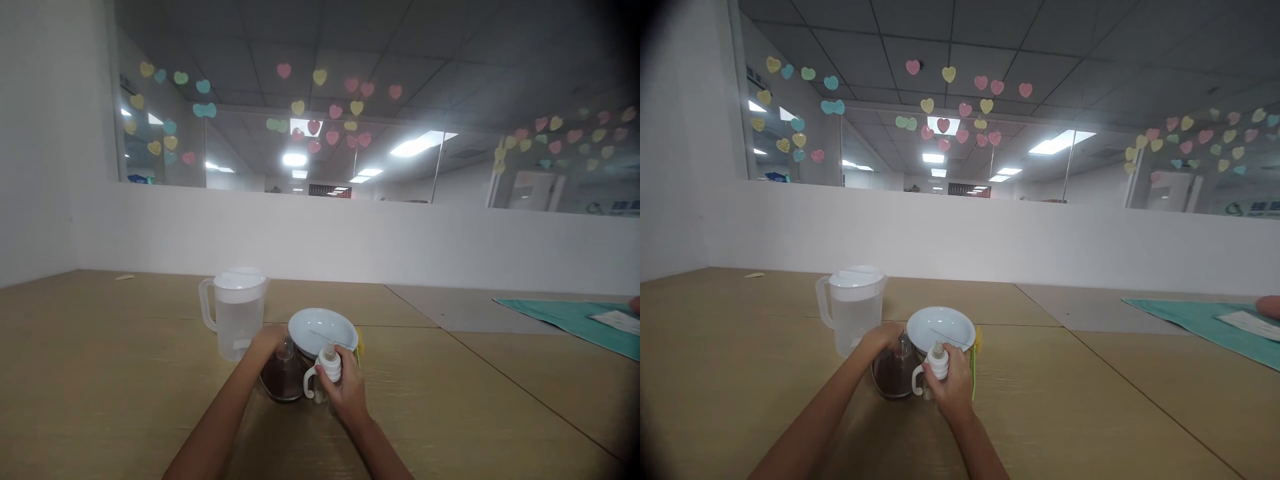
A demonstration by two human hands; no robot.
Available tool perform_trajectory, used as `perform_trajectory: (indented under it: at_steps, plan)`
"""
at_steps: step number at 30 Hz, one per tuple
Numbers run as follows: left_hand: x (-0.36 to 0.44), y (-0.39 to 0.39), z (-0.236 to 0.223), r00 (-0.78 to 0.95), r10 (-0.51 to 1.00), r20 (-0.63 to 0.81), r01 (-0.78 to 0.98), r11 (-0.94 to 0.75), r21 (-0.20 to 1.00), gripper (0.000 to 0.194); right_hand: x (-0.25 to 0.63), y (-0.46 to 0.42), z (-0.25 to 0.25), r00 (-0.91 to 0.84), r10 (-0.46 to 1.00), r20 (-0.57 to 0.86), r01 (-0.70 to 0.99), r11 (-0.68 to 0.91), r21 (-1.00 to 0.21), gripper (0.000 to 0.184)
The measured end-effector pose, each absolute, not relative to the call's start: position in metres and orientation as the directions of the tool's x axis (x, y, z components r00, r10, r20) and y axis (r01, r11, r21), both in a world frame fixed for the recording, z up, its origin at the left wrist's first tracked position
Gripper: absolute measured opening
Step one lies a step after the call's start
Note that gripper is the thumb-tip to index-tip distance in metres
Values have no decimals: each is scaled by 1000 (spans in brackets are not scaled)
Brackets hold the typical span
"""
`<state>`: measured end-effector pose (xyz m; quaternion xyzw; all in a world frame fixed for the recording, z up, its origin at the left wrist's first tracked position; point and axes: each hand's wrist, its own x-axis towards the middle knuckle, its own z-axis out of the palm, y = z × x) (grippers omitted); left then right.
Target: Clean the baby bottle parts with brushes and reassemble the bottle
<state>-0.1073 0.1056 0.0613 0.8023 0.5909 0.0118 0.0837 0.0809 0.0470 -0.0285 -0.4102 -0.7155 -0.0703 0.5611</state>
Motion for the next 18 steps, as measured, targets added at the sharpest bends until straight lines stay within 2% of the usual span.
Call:
perform_trajectory:
  at_steps: [3,6,8,10,12,14,16,18]
  plan:
    - [-104,92,75,226,970,-91,972,-218,88,27,81,46,-27,-54,496,867,680,654,-332,30]
    - [-109,68,106,212,977,9,974,-212,79,26,81,45,-27,-63,485,872,694,649,-311,34]
    - [-110,47,127,269,955,127,953,-282,108,34,81,46,-28,-38,489,872,702,634,-324,41]
    - [-105,28,138,411,868,279,855,-473,211,40,80,46,-30,9,506,863,706,608,-363,51]
    - [-94,16,139,498,829,256,796,-554,244,45,78,46,-33,52,527,848,703,584,-406,62]
    - [-80,12,131,535,832,147,806,-555,207,43,77,47,-35,74,542,837,698,571,-432,69]
    - [-68,15,122,544,837,57,824,-545,153,38,77,47,-35,68,533,844,702,575,-420,72]
    - [-60,19,114,552,833,31,825,-552,121,35,78,47,-35,44,497,867,711,594,-377,72]
